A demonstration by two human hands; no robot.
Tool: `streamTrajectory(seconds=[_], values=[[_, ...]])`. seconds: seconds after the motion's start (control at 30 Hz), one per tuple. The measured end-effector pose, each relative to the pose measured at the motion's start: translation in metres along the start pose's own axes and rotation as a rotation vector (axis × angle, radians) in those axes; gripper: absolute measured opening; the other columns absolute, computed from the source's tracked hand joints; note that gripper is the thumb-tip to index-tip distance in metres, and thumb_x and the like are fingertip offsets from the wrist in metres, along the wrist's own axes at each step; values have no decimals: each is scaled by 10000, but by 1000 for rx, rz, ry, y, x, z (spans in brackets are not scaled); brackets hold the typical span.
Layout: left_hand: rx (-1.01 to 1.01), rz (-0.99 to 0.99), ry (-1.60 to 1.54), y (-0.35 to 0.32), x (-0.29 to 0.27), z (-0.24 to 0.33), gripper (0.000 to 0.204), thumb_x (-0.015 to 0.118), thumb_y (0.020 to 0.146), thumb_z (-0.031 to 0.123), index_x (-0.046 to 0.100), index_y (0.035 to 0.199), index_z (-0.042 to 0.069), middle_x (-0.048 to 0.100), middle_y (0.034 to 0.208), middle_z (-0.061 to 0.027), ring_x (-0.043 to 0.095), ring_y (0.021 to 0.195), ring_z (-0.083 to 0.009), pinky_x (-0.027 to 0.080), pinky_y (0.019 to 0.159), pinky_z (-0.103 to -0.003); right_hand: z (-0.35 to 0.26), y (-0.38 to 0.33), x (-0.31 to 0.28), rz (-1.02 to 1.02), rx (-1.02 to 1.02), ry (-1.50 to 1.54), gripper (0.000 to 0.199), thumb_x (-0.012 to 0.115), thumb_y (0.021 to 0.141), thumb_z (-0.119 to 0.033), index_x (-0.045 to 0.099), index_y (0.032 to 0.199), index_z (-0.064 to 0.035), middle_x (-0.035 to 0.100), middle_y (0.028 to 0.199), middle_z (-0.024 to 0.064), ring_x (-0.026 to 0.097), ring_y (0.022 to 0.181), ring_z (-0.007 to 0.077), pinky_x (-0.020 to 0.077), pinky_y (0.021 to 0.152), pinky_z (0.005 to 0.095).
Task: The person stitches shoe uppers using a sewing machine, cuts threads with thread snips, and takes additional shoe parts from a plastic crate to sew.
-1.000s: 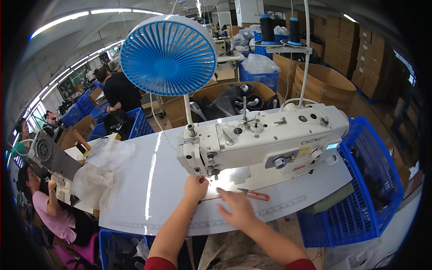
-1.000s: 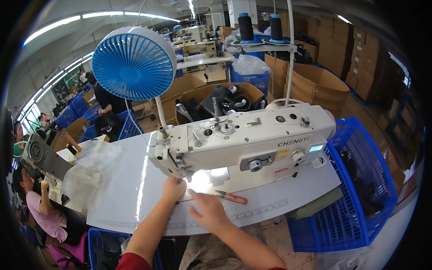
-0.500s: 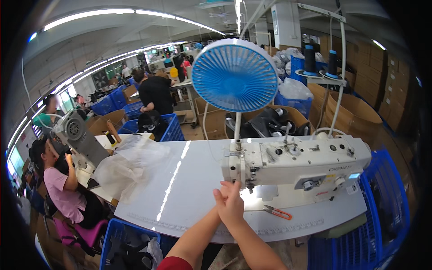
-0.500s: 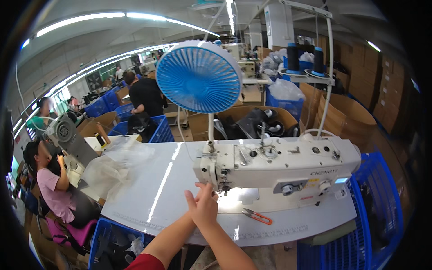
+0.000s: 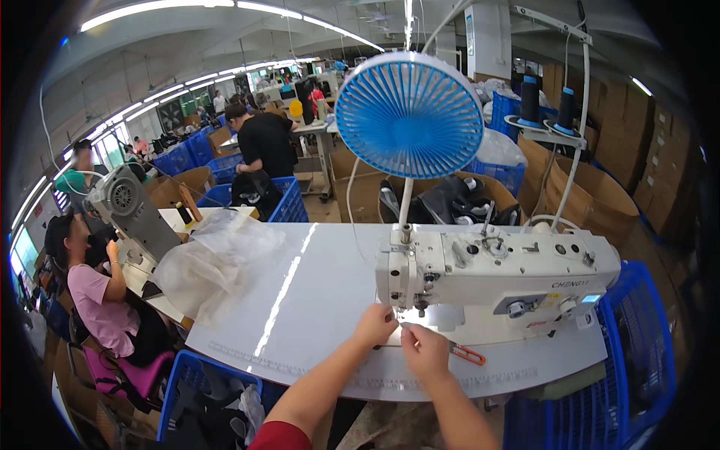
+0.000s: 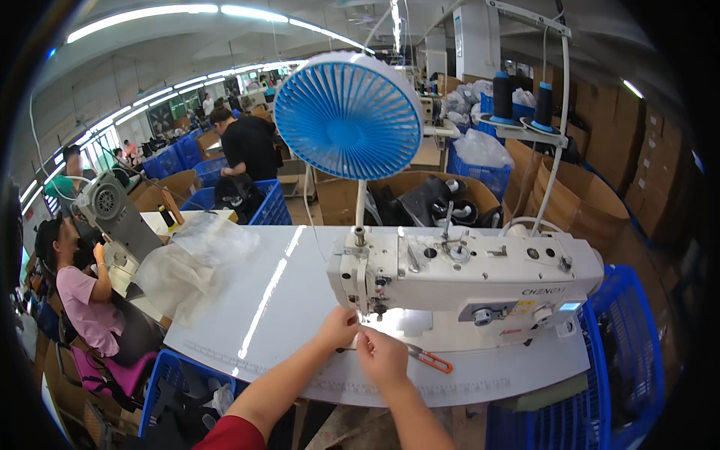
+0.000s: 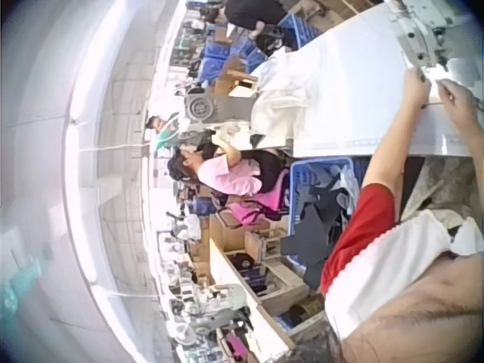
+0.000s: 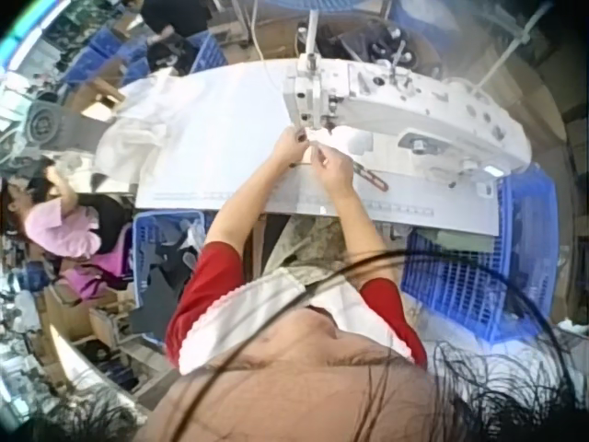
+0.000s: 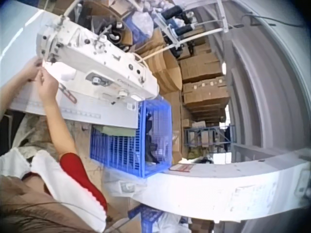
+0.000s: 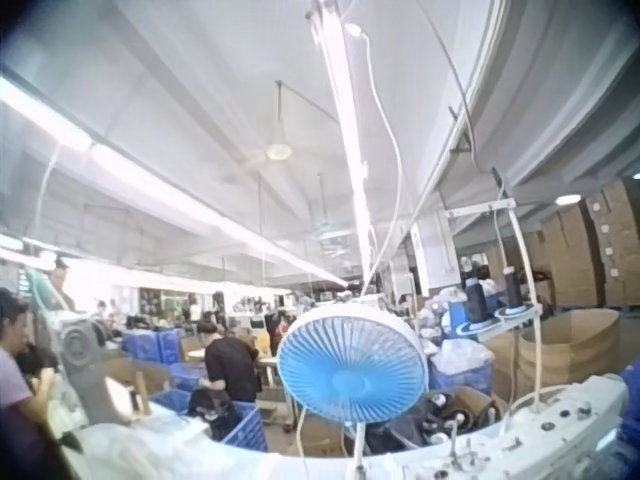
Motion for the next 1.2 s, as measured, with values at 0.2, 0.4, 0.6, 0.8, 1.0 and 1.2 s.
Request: streamTrajectory(seconds=[0.2,0.4,0.6,0.8,1.0,1.2], values=[[171,-59,32,-14,-3,2,140,654,644,142,566,626,35,584,699,-115,557,750,-313,464,672,-413,49,13,21,-100,-154,-222,287,614,763,-95,684,1040,-119,633,829,68,601,854,273,493,743,407],[324,-39,71,-16,-4,5,132,675,618,127,592,676,42,577,706,-102,546,751,-323,455,666,-420,58,17,43,-238,-242,-391,225,613,789,-145,686,1001,-133,622,858,48,550,814,277,450,693,411],[14,-20,255,15,0,-18,132,674,641,151,650,710,42,630,756,-116,586,787,-327,500,664,-427,59,17,49,-187,-234,-472,203,614,800,-161,679,991,-137,600,888,40,551,839,271,440,683,416],[-212,90,208,38,-4,-18,250,634,778,247,684,896,33,658,876,-184,618,850,-372,509,712,-467,55,1,32,-152,-210,-318,225,626,789,-149,673,1007,-123,620,970,58,567,928,268,447,788,425],[-283,146,354,21,-37,-33,178,613,766,211,647,814,43,646,848,-171,615,829,-369,494,704,-450,59,-42,-39,-15,-123,-362,206,652,752,-148,674,952,-105,639,1015,37,574,1003,241,427,818,415],[-60,291,258,-34,-47,-16,50,619,735,78,572,741,62,571,740,-122,571,722,-319,447,624,-420,89,-74,-81,76,45,-435,218,645,759,-157,678,971,-116,648,1046,15,579,1021,228,415,878,412]])
Point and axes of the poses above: each hand's wrist, its own y-axis towards the middle knuckle, its own x-axis out of the palm, z = x × y, the point moved 4 cm from there along y, towards the middle knuckle
